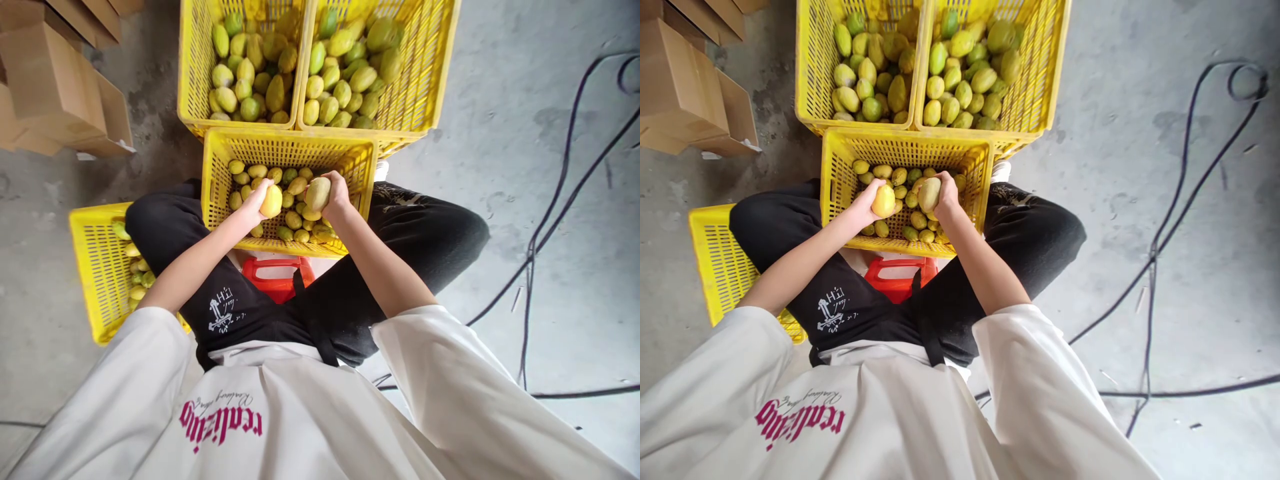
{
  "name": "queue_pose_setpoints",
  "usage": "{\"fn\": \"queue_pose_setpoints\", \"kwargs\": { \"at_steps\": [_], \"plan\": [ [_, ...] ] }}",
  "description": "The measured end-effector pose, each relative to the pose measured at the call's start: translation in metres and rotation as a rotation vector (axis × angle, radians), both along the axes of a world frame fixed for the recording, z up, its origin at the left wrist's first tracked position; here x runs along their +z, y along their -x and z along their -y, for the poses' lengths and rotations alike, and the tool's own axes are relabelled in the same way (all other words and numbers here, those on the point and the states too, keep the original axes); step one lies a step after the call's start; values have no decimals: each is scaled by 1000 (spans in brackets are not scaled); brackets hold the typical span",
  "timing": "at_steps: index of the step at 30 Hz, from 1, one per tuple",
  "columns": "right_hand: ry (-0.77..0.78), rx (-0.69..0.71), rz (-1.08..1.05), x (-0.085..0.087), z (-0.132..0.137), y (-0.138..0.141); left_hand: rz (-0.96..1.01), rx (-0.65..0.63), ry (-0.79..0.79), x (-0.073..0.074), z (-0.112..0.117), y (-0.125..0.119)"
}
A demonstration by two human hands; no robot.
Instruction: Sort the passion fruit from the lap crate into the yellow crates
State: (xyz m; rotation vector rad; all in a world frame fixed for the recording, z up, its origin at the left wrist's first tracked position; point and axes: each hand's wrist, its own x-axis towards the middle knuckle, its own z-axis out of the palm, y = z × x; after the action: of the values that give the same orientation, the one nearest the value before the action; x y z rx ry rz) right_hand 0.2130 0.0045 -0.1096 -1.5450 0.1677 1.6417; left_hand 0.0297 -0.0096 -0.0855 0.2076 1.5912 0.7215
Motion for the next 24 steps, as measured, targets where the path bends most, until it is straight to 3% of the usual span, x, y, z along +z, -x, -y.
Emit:
{"fn": "queue_pose_setpoints", "kwargs": {
  "at_steps": [4, 9, 14, 19, 24],
  "plan": [
    [-2, 46, -26, 11, 1, 7, -59, 36, 62, 23, -2, -6],
    [-98, 124, 5, 7, -1, 7, -28, 99, 66, 37, -4, -7],
    [-36, 149, -26, 5, 2, 8, -30, 155, 139, 31, -9, -4],
    [12, 158, -61, 16, 3, 9, 104, 156, 134, 22, -8, -1],
    [-3, 169, -28, 28, 1, 7, 133, 142, 121, 22, -7, -1]
  ]
}}
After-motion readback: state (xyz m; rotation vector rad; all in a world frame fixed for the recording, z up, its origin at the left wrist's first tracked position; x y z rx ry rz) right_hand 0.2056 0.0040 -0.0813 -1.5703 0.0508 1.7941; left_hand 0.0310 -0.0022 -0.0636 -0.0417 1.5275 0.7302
